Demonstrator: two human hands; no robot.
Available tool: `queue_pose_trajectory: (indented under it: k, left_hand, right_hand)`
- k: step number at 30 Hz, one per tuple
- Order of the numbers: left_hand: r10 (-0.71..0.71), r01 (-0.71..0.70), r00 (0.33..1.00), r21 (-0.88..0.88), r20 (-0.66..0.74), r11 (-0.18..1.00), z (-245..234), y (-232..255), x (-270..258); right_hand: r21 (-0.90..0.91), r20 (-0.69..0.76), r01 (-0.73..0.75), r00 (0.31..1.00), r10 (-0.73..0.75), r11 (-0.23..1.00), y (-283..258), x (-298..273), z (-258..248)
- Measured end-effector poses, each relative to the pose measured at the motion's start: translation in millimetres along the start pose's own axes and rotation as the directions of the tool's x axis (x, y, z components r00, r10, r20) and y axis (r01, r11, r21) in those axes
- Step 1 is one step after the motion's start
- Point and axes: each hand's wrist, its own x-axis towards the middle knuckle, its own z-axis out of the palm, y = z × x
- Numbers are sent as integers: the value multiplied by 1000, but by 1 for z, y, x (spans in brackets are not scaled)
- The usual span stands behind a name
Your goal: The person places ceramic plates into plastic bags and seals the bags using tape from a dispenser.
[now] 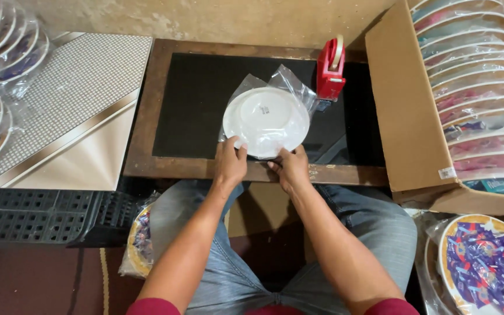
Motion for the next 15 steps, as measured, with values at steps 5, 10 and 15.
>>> queue_pose_trajectory:
  k: [5,10,15]
  left_hand:
    - [-29,31,998,20,-55,999,2,-7,26]
    - [-79,83,993,47,-85,995,-8,-8,47]
    - [-96,98,993,19,-71,995,-19,1,54]
  right_hand:
    - [-85,117,-85,989,95,993,-3,-16,-4]
    - [-235,260,-239,918,298,942,-19,-31,-8]
    - [-442,307,-198,883,355,875,-23,-17,-16]
